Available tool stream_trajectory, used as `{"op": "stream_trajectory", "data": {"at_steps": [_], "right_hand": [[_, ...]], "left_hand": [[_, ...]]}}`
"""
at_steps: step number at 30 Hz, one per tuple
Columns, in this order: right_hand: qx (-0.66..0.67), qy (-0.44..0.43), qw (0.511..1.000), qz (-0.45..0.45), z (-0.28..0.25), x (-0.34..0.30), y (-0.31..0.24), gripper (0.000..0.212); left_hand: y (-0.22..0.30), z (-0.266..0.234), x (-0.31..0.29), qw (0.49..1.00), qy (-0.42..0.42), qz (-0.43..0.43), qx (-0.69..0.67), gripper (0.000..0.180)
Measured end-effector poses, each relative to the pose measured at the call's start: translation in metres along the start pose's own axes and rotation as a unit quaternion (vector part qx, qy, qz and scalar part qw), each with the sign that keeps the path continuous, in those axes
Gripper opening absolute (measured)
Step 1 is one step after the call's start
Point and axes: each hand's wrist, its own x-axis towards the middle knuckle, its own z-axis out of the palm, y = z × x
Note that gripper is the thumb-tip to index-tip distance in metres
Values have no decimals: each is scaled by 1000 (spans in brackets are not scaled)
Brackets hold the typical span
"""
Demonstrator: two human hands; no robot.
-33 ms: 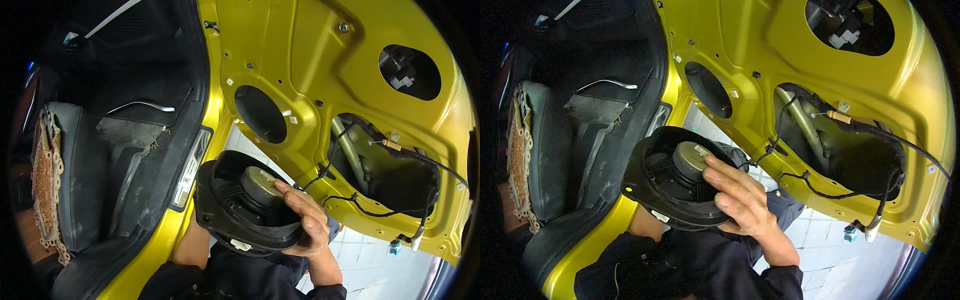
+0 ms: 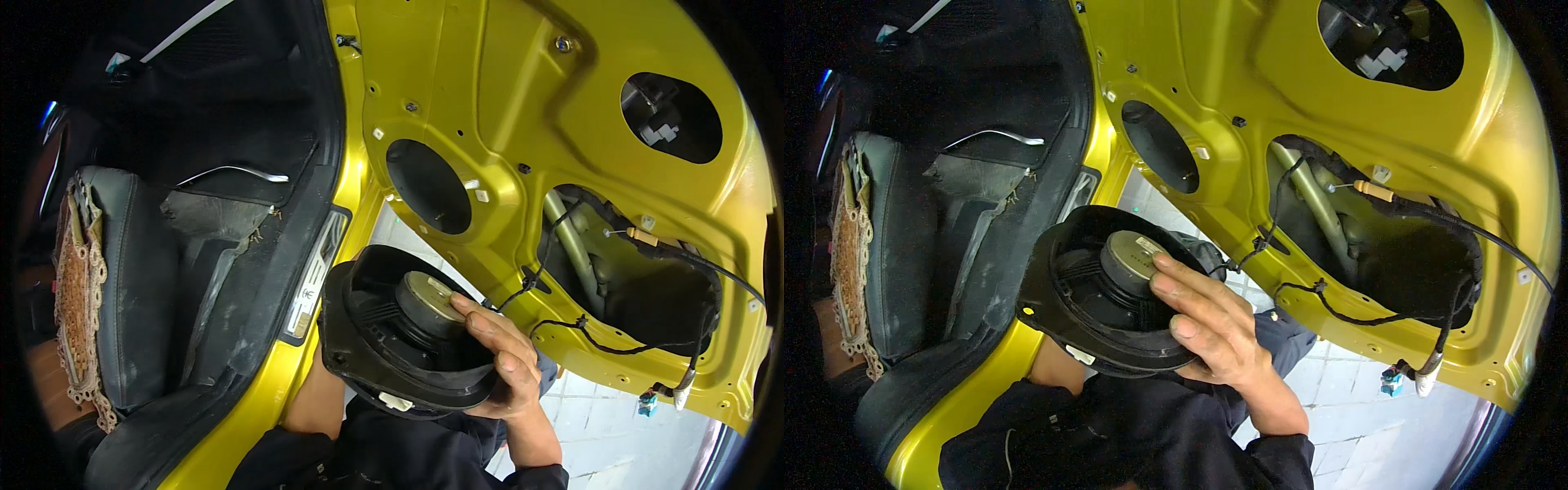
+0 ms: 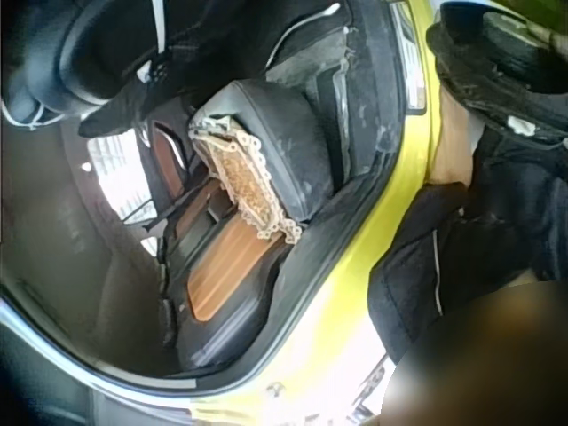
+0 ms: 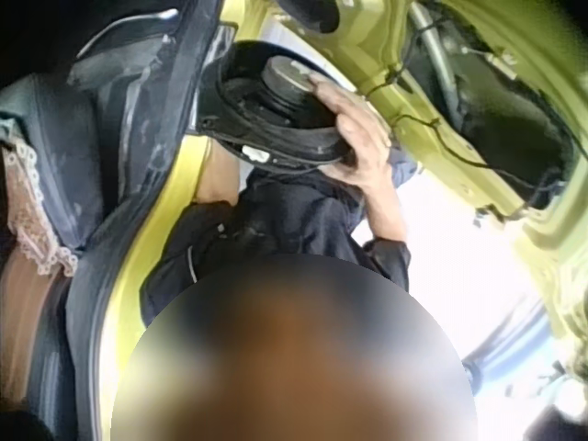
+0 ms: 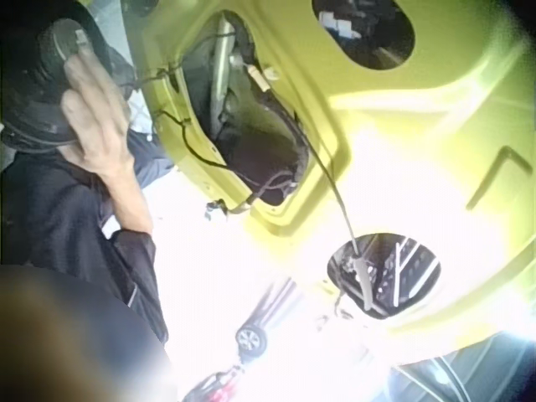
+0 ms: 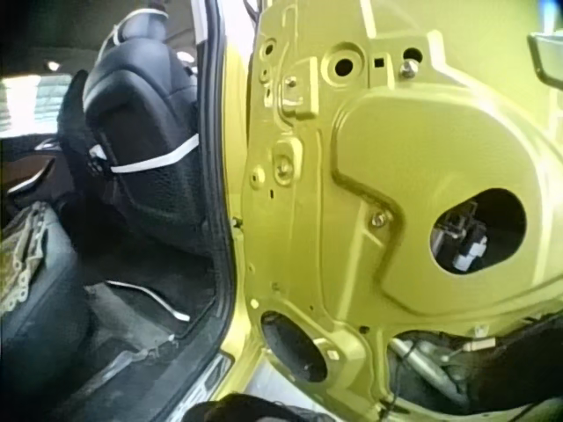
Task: The person installs a car speaker into the door panel of a yellow vehicle. They position the speaker, secure it with screws using a power drill, and connect the wiring harness to the speaker terminals.
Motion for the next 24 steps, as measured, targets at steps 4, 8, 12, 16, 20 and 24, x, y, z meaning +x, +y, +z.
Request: {"op": "stream_trajectory", "data": {"at_steps": [4, 8, 12, 16, 20, 24], "right_hand": [[29, -17, 999, 10, -1, 1, -1, 78], [15, -1, 1000, 15, 7, -2, -3, 87], [-30, -3, 999, 18, 2, -8, -2, 106], [0, 10, 995, 100, -10, -23, -5, 127], [50, 15, 983, 177, -10, -43, 1, 123], [63, 9, 969, 240, 0, -54, 3, 103]], "left_hand": [[-2, -20, -6, 1000, 0, 4, -8, 30], [-4, -29, -11, 1000, 5, 10, -3, 29], [0, -32, -13, 1000, 12, 15, 7, 29], [5, -36, -7, 999, 21, 28, 31, 28], [8, -41, 0, 998, 23, 40, 51, 27], [10, -43, 4, 997, 23, 46, 58, 27]]}}
